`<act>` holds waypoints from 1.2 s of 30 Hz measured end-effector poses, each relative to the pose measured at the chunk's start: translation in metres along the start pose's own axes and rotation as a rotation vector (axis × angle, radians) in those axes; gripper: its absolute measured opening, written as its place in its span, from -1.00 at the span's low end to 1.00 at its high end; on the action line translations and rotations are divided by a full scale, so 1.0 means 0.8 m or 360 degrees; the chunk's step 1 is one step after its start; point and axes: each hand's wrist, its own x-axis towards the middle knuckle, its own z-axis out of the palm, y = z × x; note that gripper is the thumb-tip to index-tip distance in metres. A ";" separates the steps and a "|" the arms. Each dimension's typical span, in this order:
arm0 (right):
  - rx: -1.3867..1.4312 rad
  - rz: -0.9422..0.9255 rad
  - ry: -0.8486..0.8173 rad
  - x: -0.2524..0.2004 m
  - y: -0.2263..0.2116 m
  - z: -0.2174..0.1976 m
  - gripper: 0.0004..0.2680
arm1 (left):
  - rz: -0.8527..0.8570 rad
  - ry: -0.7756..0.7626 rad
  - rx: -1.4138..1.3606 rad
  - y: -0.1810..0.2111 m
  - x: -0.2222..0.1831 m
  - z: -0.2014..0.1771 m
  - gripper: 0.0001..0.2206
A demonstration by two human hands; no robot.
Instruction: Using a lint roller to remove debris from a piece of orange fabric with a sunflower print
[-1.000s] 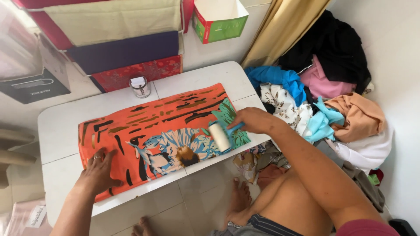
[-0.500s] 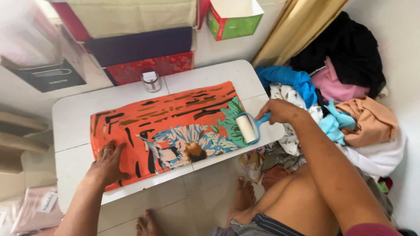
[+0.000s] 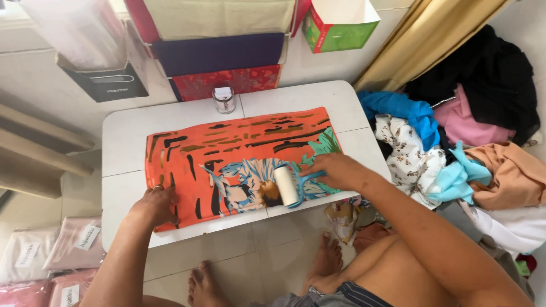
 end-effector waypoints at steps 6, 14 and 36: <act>-0.0495 -0.0504 0.0243 0.060 0.010 0.047 -0.71 | 0.0002 -0.0044 -0.0103 -0.020 -0.021 -0.030 -0.49; -0.0677 -0.0370 0.0081 0.130 -0.074 0.065 -0.65 | 0.0031 0.0264 -0.0327 -0.016 -0.097 -0.109 -0.51; 0.0225 -0.0317 -0.0058 0.159 -0.089 0.036 -0.66 | 0.0072 0.0391 -0.0247 -0.012 -0.020 -0.114 -0.44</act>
